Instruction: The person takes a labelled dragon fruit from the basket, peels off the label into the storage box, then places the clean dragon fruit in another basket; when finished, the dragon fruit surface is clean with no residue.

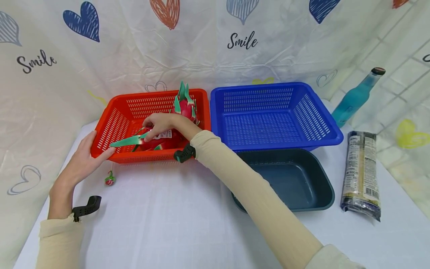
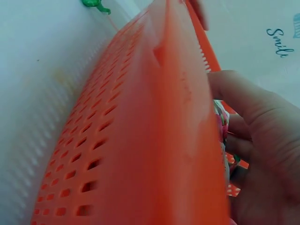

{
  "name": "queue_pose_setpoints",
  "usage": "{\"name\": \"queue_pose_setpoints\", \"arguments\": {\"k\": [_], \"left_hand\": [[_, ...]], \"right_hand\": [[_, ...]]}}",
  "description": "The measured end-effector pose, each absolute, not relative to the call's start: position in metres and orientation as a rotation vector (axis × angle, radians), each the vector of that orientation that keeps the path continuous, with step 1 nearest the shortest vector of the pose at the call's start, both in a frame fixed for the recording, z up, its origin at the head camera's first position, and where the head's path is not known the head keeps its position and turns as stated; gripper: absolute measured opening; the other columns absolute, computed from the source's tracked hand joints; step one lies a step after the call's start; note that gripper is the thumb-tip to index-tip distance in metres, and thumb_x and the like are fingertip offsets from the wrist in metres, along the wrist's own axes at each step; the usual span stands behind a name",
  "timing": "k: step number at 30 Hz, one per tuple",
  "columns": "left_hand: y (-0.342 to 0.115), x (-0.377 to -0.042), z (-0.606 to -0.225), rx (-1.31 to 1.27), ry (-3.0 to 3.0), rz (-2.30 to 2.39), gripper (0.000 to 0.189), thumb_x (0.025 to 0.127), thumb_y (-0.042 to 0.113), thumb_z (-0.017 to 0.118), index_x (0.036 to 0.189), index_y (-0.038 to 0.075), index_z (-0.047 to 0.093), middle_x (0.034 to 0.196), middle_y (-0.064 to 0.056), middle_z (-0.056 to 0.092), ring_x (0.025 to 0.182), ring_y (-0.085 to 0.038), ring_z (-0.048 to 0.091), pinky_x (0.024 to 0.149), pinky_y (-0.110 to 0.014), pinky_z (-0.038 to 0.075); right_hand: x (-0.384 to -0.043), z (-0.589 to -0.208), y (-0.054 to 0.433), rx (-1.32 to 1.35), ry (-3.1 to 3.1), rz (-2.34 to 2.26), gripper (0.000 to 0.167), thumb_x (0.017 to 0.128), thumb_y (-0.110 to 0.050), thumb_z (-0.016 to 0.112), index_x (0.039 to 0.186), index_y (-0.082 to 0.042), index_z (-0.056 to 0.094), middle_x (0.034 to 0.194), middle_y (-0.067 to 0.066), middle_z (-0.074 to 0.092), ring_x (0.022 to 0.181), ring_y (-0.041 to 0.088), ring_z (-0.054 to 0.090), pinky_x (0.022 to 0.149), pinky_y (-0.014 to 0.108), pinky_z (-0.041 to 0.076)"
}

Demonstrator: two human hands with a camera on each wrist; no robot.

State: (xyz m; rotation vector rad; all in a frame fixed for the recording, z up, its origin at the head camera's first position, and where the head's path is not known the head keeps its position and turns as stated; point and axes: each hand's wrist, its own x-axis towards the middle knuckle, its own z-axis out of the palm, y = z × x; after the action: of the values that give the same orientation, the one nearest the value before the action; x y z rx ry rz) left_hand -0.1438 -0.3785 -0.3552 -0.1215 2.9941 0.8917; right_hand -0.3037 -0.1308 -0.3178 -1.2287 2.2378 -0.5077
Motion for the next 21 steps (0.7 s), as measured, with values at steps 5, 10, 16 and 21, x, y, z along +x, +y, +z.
{"name": "queue_pose_setpoints", "arguments": {"k": [5, 10, 16, 21], "left_hand": [[-0.3785, -0.1433, -0.3550, -0.123, 2.993, 0.889, 0.097, 0.092, 0.055, 0.052, 0.156, 0.014, -0.008, 0.159, -0.027, 0.008, 0.131, -0.048, 0.027, 0.092, -0.071, 0.042], [-0.3778, -0.1432, -0.3540, -0.126, 2.995, 0.888, 0.097, 0.092, 0.055, 0.052, 0.156, 0.014, -0.008, 0.159, -0.027, 0.008, 0.131, -0.048, 0.027, 0.091, -0.070, 0.043], [-0.3780, -0.1428, -0.3543, -0.128, 2.993, 0.888, 0.097, 0.092, 0.055, 0.052, 0.156, 0.013, -0.007, 0.159, -0.027, 0.008, 0.131, -0.048, 0.027, 0.091, -0.070, 0.043], [-0.3781, -0.1428, -0.3554, -0.129, 2.993, 0.887, 0.097, 0.092, 0.056, 0.051, 0.156, 0.013, -0.007, 0.159, -0.027, 0.008, 0.131, -0.048, 0.027, 0.092, -0.071, 0.043]], "right_hand": [[-0.3013, -0.3180, -0.1324, -1.219, 2.258, -0.531, 0.063, 0.089, -0.036, 0.065, 0.142, -0.009, 0.047, 0.141, 0.003, 0.053, 0.124, 0.012, 0.049, 0.106, 0.019, 0.040], [-0.2994, -0.3179, -0.1328, -1.212, 2.277, -0.564, 0.059, 0.089, -0.034, 0.064, 0.140, -0.008, 0.050, 0.138, 0.004, 0.056, 0.119, 0.013, 0.051, 0.103, 0.019, 0.042], [-0.2993, -0.3195, -0.1331, -1.217, 2.288, -0.575, 0.058, 0.089, -0.032, 0.065, 0.140, -0.008, 0.051, 0.139, 0.004, 0.056, 0.121, 0.013, 0.052, 0.104, 0.020, 0.042], [-0.2988, -0.3185, -0.1332, -1.237, 2.293, -0.587, 0.057, 0.088, -0.030, 0.067, 0.137, -0.007, 0.054, 0.136, 0.004, 0.060, 0.119, 0.013, 0.056, 0.102, 0.019, 0.044]]}}
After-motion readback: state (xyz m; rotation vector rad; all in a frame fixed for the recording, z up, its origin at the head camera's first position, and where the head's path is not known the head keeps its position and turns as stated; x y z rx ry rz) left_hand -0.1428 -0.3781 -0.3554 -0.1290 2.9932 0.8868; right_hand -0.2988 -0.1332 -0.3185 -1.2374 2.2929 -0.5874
